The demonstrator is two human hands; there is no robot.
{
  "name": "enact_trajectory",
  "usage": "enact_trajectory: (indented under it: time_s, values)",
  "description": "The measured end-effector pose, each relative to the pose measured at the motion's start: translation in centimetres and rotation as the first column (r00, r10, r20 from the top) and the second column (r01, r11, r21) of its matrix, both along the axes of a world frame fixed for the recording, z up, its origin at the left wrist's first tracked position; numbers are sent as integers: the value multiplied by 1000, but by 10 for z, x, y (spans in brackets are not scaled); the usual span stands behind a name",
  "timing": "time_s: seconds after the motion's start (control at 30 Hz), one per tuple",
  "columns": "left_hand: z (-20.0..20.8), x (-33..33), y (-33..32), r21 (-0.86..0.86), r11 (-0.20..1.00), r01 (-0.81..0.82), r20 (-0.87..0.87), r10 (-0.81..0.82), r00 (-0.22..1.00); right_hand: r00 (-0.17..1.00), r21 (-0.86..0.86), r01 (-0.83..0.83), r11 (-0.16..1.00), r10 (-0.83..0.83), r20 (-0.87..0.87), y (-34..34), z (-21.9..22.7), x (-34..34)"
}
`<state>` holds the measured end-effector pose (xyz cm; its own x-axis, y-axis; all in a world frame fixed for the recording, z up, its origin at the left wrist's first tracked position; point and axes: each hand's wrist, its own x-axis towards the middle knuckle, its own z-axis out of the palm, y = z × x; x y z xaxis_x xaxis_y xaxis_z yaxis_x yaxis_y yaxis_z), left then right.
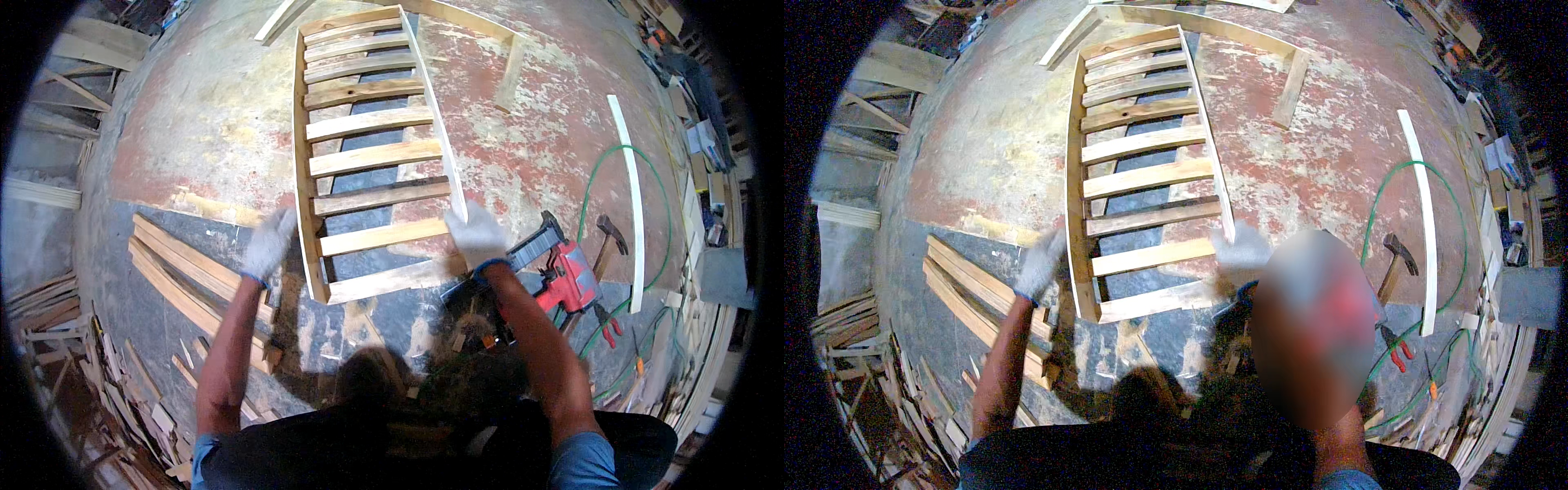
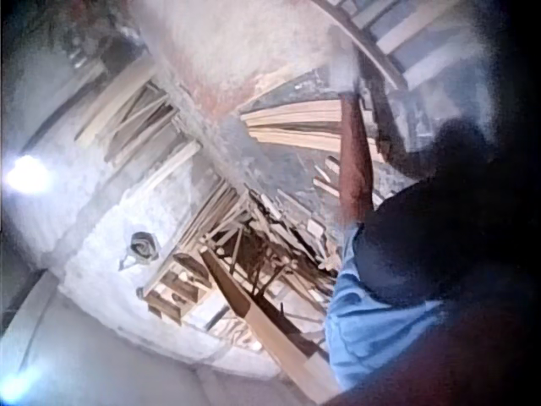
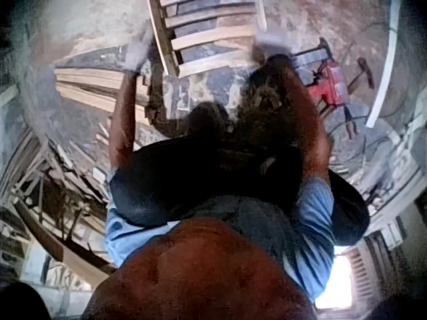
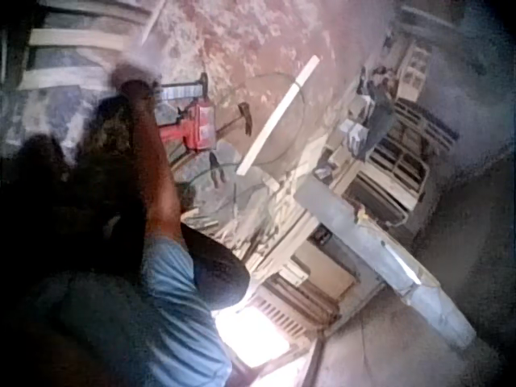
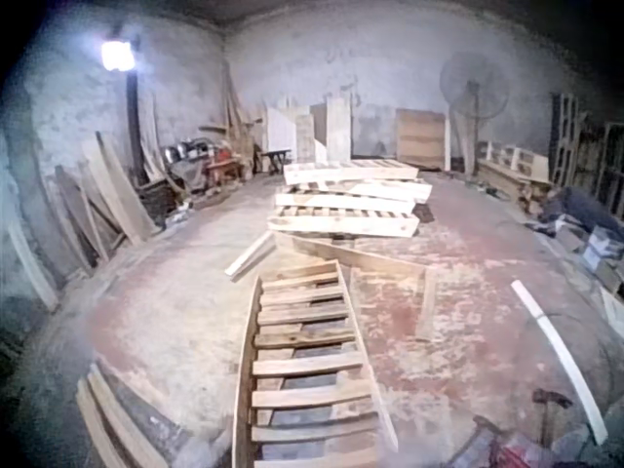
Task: The person assembles a wooden frame by placing thin wooden slats between two side rails and securing them with a pneumatic nail gun. The person repeatedly picks up slats, positions them, and drives nails into the wood while sitting on the floor.
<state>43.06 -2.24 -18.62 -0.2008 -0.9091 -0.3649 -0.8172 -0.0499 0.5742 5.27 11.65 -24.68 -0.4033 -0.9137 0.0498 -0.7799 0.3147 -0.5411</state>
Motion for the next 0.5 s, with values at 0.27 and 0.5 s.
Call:
enact_trajectory:
  time_s: [0.27, 0.5]
  values:
    - [-28, -14, 9, -68, 981, -182, -264, 159, 951, 995, -32, -98, 995, 97, -21, -24, 8, -13]
    - [-21, -40, -53, -17, 964, -266, -391, 239, 889, 993, 251, -92, 964, 71, 90, -81, 32, -28]
